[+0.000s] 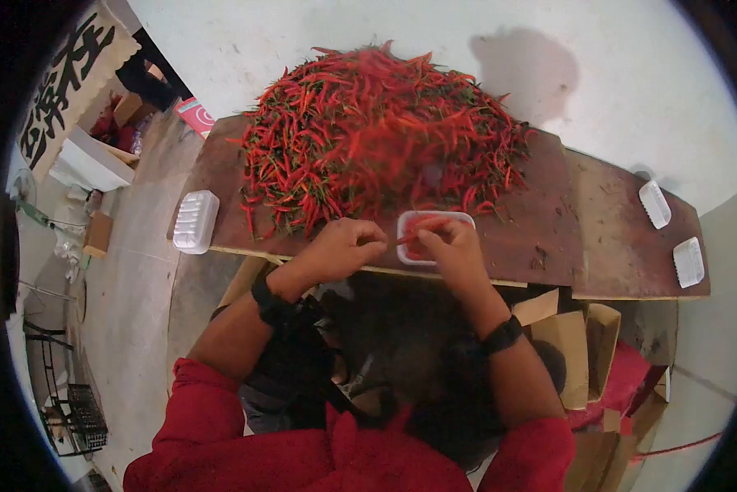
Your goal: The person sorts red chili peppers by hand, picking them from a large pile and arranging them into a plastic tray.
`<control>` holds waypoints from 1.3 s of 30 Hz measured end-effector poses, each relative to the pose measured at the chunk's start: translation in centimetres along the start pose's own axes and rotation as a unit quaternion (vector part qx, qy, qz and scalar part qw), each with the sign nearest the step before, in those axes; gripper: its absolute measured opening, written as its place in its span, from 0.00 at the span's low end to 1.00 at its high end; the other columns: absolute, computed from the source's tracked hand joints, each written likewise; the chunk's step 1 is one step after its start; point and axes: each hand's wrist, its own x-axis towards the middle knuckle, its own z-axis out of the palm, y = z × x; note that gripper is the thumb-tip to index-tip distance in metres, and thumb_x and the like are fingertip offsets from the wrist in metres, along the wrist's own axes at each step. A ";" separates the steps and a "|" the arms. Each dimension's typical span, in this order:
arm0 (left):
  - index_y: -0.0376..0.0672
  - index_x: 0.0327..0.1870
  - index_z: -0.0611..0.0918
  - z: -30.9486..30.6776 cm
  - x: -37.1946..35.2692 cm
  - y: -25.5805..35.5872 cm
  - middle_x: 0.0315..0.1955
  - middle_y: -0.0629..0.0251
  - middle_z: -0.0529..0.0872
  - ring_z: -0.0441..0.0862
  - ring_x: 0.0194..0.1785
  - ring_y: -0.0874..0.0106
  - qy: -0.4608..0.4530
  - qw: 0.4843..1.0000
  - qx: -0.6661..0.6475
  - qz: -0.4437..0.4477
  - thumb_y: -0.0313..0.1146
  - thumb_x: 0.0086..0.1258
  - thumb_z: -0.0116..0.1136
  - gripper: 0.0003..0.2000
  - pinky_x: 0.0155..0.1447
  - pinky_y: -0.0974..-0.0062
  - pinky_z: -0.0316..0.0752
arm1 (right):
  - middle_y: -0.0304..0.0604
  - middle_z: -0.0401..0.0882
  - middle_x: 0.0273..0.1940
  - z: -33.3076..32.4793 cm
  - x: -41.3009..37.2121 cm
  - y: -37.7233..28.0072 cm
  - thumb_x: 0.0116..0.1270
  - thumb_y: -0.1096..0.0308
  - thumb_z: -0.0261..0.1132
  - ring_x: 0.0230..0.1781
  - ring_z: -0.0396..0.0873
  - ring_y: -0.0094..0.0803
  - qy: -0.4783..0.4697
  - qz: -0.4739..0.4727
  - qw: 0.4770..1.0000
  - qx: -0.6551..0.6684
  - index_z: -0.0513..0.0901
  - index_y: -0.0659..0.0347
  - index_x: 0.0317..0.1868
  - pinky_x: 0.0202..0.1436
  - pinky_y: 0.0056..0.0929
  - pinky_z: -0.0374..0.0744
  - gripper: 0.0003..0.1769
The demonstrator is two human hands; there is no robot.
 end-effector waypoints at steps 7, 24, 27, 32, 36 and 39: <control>0.38 0.37 0.84 1.1 0.0 0.6 0.30 0.57 0.85 0.83 0.35 0.66 -0.007 1.000 -0.020 0.019 0.36 0.62 0.59 0.11 0.41 0.69 0.75 | 0.47 0.80 0.47 -0.7 -0.2 0.5 0.65 0.76 0.59 0.44 0.82 0.33 -0.028 0.001 0.999 0.031 0.79 0.73 0.44 0.48 0.31 0.84 0.10; 0.35 0.28 0.80 3.8 1.1 0.9 0.21 0.62 0.78 0.75 0.27 0.78 0.040 0.994 0.036 0.091 0.33 0.62 0.58 0.09 0.33 0.74 0.71 | 0.43 0.84 0.35 -2.5 -0.7 1.6 0.63 0.72 0.63 0.34 0.80 0.24 -0.004 -0.035 0.998 -0.052 0.82 0.69 0.41 0.37 0.24 0.77 0.09; 0.35 0.27 0.79 4.1 1.4 0.7 0.19 0.59 0.78 0.75 0.24 0.72 0.022 0.998 0.050 0.033 0.34 0.60 0.57 0.09 0.32 0.70 0.70 | 0.41 0.83 0.32 -2.2 -0.8 2.6 0.62 0.73 0.64 0.32 0.79 0.22 0.010 -0.147 0.978 -0.148 0.83 0.68 0.40 0.36 0.23 0.76 0.08; 0.37 0.29 0.82 3.7 1.5 1.0 0.23 0.56 0.83 0.82 0.29 0.63 -0.134 0.969 0.207 -0.029 0.39 0.58 0.60 0.12 0.36 0.66 0.75 | 0.38 0.83 0.31 -2.1 -1.7 1.1 0.59 0.74 0.66 0.31 0.78 0.20 0.007 -0.254 0.931 -0.261 0.84 0.67 0.39 0.36 0.22 0.76 0.08; 0.39 0.33 0.84 2.8 0.4 1.6 0.27 0.57 0.85 0.84 0.34 0.64 -0.324 0.935 0.131 0.055 0.42 0.56 0.64 0.14 0.39 0.66 0.76 | 0.40 0.83 0.32 -5.1 -0.6 -0.5 0.59 0.75 0.65 0.31 0.78 0.22 0.055 -0.101 0.981 -0.158 0.84 0.68 0.40 0.36 0.22 0.76 0.09; 0.40 0.38 0.83 2.6 0.5 2.1 0.31 0.60 0.85 0.83 0.35 0.66 -0.205 0.970 0.120 0.053 0.41 0.55 0.67 0.15 0.40 0.69 0.76 | 0.40 0.82 0.31 -6.2 0.1 0.6 0.59 0.75 0.64 0.32 0.79 0.22 0.039 -0.085 0.986 -0.136 0.83 0.69 0.40 0.34 0.22 0.77 0.09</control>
